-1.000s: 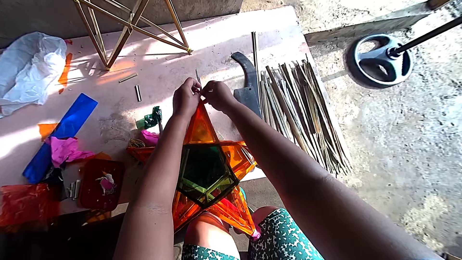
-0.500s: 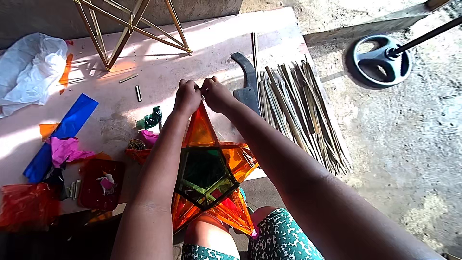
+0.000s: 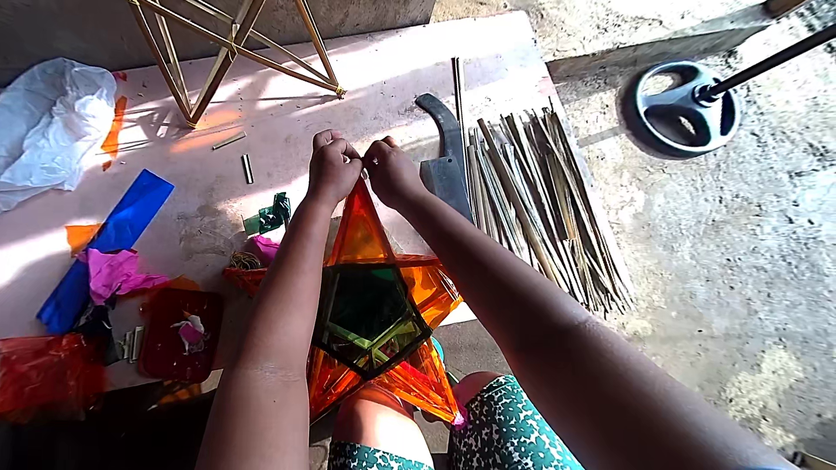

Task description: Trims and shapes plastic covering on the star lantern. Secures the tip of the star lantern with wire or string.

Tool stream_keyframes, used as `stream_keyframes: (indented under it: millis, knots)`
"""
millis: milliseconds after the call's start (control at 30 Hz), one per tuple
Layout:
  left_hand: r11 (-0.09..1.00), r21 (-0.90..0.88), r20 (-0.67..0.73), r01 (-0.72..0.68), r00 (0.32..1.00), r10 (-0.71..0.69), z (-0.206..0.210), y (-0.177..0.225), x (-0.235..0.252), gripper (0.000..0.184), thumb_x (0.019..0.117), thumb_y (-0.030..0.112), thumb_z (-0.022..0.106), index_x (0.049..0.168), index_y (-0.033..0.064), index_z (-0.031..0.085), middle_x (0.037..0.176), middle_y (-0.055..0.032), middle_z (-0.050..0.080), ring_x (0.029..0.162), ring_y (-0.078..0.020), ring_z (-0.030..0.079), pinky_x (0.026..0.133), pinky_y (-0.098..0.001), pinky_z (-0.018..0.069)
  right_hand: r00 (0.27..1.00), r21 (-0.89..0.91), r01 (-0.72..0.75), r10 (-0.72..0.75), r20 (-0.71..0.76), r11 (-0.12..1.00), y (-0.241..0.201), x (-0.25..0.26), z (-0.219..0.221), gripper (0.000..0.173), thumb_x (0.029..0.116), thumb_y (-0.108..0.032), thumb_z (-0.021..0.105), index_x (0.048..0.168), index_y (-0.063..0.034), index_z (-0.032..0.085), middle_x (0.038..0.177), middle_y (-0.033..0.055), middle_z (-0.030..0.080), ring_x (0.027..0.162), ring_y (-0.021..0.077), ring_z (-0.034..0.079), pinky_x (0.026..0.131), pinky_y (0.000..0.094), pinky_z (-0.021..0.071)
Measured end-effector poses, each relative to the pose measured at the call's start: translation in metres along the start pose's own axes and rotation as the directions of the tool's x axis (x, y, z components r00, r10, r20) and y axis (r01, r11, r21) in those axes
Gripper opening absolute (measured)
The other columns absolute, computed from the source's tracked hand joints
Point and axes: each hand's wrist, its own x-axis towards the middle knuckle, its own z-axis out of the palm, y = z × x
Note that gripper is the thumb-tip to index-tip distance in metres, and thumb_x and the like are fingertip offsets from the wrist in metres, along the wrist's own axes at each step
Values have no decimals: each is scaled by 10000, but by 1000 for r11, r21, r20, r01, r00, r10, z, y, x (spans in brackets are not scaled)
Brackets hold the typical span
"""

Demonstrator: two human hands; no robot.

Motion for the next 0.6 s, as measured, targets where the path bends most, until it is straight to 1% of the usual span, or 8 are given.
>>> stream_keyframes:
  millis: [133,167,267,367,433,500,533,600]
  knots:
    - [997,-12,128,78,989,-76,-5,2,5,188,964,77,562,913,-46,695,1525,-187,467,1426,-268,439,1139,-450,396,999,87,-30,32,-21,996,3,0,1,180,1040,-102,539,1112,17,653,1173,191,609,996,282,662,899,447,547]
    - [996,-40,158,84,984,-77,-6,-1,8,205,966,73,543,890,-57,681,1513,-190,484,1423,-271,445,1128,-462,406,999,110,-39,41,-16,993,3,0,1,191,1046,-115,541,1126,17,654,1178,193,611,991,277,665,903,439,548]
    - [985,-147,223,92,973,-58,-7,-6,13,197,965,41,491,862,-67,619,1355,-211,585,1233,-273,579,951,-477,500,1000,172,-17,21,-18,985,6,2,3,198,1045,-108,542,1136,18,663,1175,192,620,957,257,680,897,417,562]
    - [967,-218,272,130,960,-68,-9,-5,10,187,971,4,449,997,-51,626,1131,-172,616,996,-221,598,824,-411,499,1000,242,-27,26,7,970,5,1,3,216,1054,-105,528,1170,33,648,1188,198,627,956,246,688,900,401,563]
    - [974,-208,266,95,963,-37,-10,-6,9,143,963,-23,487,988,-46,626,1199,-176,599,1055,-229,586,850,-403,499,997,327,-77,66,45,942,4,1,1,231,1063,-112,521,1198,42,628,1161,191,651,954,228,686,890,386,555]
    - [983,-182,233,39,973,5,-10,-9,7,80,934,-3,605,984,-57,635,1372,-229,545,1251,-285,546,964,-432,500,992,408,-123,98,80,905,6,2,1,241,1071,-118,513,1212,52,611,1145,185,671,962,209,683,885,380,549]
    - [985,-170,201,17,979,18,-9,-11,7,125,919,27,685,1003,-57,645,1422,-249,511,1301,-309,521,1012,-444,485,990,443,-138,108,93,886,8,2,2,242,1075,-125,508,1211,51,603,1131,174,665,955,197,673,877,371,545]
    - [991,-132,108,-5,994,20,-7,-10,3,227,878,82,786,1018,-33,651,1454,-244,480,1261,-298,543,1017,-424,479,987,496,-155,115,110,854,12,3,4,229,1076,-127,505,1195,46,598,1096,155,659,941,176,662,858,356,541]
